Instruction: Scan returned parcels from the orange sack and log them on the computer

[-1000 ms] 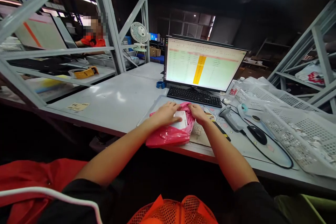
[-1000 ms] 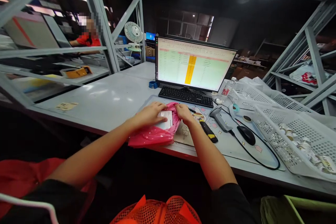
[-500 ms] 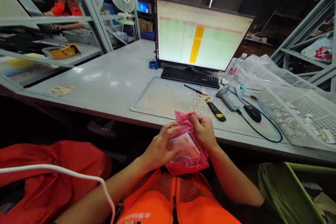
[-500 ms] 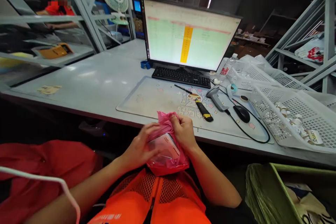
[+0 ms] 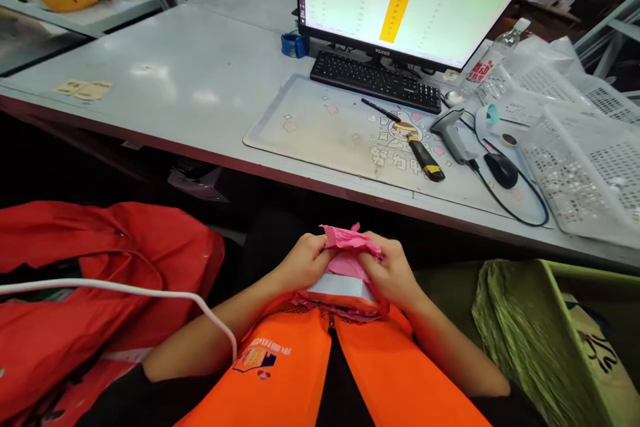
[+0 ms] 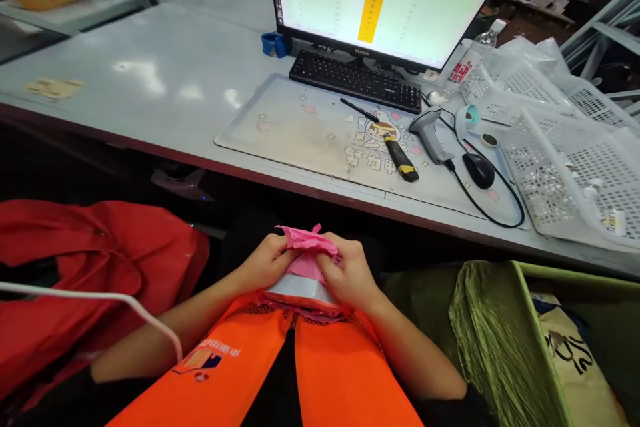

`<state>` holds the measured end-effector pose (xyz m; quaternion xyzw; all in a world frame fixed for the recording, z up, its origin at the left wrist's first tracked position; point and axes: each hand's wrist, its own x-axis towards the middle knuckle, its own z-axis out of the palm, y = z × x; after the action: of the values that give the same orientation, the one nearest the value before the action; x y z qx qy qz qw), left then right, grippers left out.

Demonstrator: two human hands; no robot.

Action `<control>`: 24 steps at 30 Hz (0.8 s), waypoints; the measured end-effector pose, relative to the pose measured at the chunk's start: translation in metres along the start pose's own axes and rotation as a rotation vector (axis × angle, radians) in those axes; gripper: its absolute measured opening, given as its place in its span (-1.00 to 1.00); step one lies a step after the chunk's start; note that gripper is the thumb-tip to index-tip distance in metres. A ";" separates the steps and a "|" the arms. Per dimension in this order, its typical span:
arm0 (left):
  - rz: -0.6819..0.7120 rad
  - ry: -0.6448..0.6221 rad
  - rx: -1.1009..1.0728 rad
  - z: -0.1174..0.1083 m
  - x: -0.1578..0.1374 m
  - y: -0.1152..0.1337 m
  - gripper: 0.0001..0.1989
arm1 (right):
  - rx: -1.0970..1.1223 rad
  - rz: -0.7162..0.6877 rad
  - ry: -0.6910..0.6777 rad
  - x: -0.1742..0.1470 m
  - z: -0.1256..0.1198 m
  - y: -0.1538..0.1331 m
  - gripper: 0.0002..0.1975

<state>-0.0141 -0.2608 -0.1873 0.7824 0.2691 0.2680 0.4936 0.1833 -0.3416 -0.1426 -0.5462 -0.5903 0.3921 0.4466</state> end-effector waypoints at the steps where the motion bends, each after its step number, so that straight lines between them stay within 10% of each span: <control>1: -0.030 -0.005 0.000 0.001 -0.003 0.000 -0.60 | 0.073 0.062 0.007 0.003 0.001 0.006 -0.78; 10: -0.258 -0.044 -0.095 -0.014 -0.020 -0.013 -0.49 | 0.093 0.146 -0.079 0.037 0.004 0.045 -0.79; 19: 0.108 0.064 0.335 -0.019 -0.014 -0.004 -0.75 | 0.152 0.169 0.089 0.047 0.008 0.040 -0.89; 24: 0.168 0.116 0.507 -0.005 -0.012 -0.014 -0.78 | 0.064 -0.002 -0.140 0.027 -0.004 0.028 -0.67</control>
<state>-0.0281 -0.2604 -0.1999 0.8840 0.2895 0.2763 0.2416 0.1952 -0.3125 -0.1656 -0.5023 -0.6079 0.4477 0.4216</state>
